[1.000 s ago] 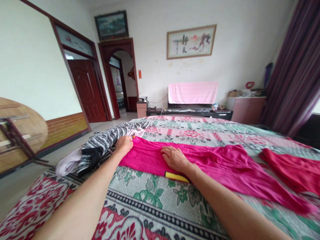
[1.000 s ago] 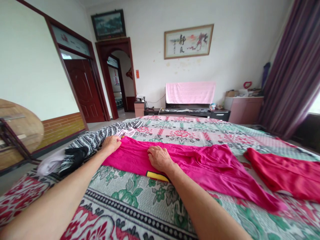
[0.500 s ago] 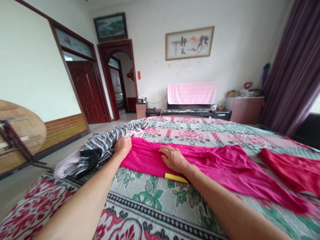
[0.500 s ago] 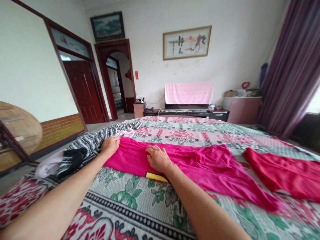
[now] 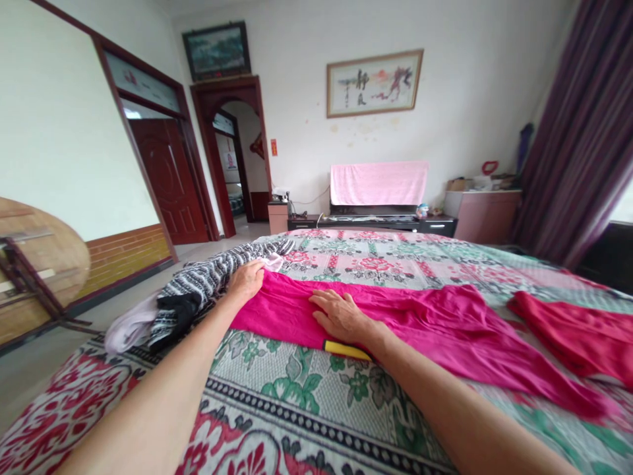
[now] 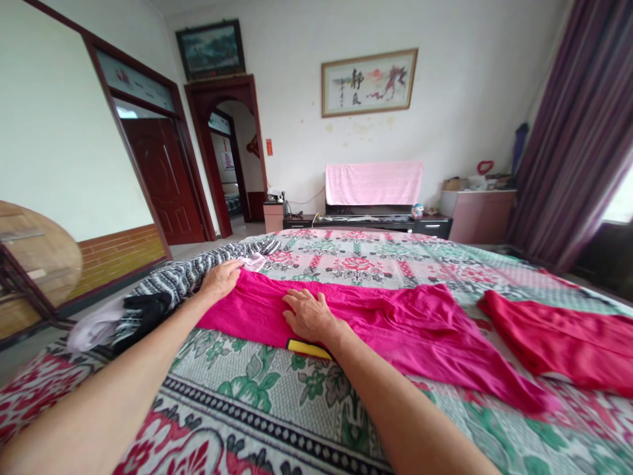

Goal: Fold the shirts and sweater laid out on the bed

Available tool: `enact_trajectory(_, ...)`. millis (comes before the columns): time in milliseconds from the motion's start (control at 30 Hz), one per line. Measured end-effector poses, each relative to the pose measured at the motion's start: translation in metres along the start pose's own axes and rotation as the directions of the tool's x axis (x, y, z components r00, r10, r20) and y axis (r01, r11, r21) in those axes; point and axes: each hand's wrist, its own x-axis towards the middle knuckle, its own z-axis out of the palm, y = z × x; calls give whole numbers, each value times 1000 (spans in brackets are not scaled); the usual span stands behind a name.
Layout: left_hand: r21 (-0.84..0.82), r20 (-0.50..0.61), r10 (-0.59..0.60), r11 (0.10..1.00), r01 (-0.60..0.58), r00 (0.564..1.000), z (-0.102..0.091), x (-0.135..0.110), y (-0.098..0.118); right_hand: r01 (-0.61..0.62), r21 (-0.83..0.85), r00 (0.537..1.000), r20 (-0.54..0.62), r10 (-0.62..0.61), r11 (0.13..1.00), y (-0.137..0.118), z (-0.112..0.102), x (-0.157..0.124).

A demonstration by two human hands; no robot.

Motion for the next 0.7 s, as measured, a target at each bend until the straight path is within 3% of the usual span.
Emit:
enact_trajectory(100, -7, 156, 88, 996, -88, 984, 10, -3, 7, 0, 10, 1000, 5, 0, 1000, -3, 1, -1)
enact_trajectory(200, 56, 373, -71, 997, 54, 925, 19, -10, 10, 4, 34, 1000, 3, -4, 999, -4, 0, -1)
enact_trajectory(267, 94, 448, -157, 987, 129, 880, 20, -14, 11, -30, 32, 999, -25, 31, 999, -1, -4, 0)
enact_trajectory(433, 143, 455, -250, 968, 206, 855, 9, -19, 20, -262, -105, 962, -111, 251, 959, 27, -19, -4)
enact_trajectory(700, 159, 479, -320, 948, 277, 817, 1, -21, 27, -426, -68, 904, 10, 427, 902, 73, -20, -14)
